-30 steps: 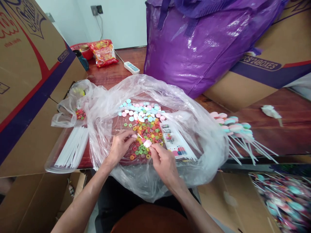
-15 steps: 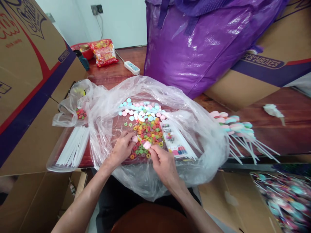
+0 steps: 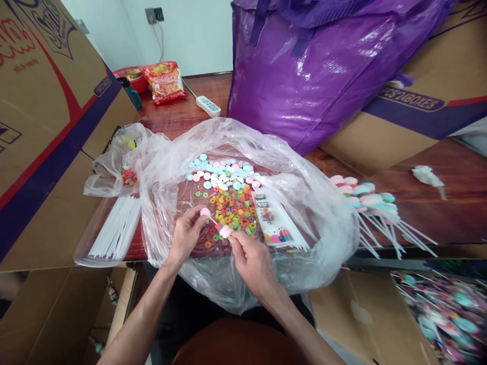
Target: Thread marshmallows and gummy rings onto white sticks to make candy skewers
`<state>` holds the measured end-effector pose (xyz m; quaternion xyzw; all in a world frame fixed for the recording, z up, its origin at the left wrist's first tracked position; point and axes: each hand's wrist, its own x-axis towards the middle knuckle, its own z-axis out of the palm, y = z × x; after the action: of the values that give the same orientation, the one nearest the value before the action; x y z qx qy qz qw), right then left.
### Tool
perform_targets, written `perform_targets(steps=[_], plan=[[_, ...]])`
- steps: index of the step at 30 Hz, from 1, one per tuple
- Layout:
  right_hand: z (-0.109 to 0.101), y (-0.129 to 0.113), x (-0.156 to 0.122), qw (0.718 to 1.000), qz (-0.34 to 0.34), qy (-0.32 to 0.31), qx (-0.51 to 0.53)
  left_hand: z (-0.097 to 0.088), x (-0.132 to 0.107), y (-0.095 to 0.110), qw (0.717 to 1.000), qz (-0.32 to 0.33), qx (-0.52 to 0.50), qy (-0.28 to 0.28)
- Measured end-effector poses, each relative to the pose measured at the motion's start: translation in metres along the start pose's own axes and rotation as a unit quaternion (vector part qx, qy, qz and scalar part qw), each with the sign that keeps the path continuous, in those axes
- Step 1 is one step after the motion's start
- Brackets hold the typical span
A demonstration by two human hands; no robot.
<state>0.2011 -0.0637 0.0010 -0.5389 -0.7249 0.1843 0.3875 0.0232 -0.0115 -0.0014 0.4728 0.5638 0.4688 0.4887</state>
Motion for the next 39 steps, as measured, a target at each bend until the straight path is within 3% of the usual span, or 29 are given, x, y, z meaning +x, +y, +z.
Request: perform_targets(steps=[7, 11, 14, 18, 29, 33, 36, 39], plan=[[0.004, 0.001, 0.000, 1.000, 0.004, -0.006, -0.001, 0.000, -0.002, -0.003, 0.999, -0.015, -0.032, 0.001], [0.004, -0.001, 0.003, 1.000, 0.008, -0.020, -0.008, -0.001, -0.004, -0.006, 0.996, 0.058, 0.061, 0.017], [0.004, -0.006, 0.007, 1.000, 0.014, -0.028, -0.004, -0.001, -0.006, -0.007, 0.978, 0.131, 0.157, 0.041], [0.006, -0.013, 0.012, 0.999, 0.025, -0.023, 0.005, 0.002, -0.010, -0.008, 0.966, 0.157, 0.198, 0.062], [0.023, -0.015, 0.030, 0.999, 0.034, -0.003, 0.043, 0.005, -0.009, 0.001, 0.961, 0.197, 0.195, -0.007], [0.020, -0.008, 0.031, 0.996, 0.063, -0.001, 0.058, 0.006, -0.002, 0.006, 0.966, 0.183, 0.178, -0.025], [0.006, 0.002, 0.027, 0.996, 0.080, 0.020, 0.036, 0.006, 0.013, 0.009, 0.969, 0.168, 0.184, -0.007], [-0.008, 0.012, 0.022, 0.994, 0.098, 0.035, 0.025, 0.006, 0.037, 0.012, 0.940, 0.218, 0.263, -0.015]])
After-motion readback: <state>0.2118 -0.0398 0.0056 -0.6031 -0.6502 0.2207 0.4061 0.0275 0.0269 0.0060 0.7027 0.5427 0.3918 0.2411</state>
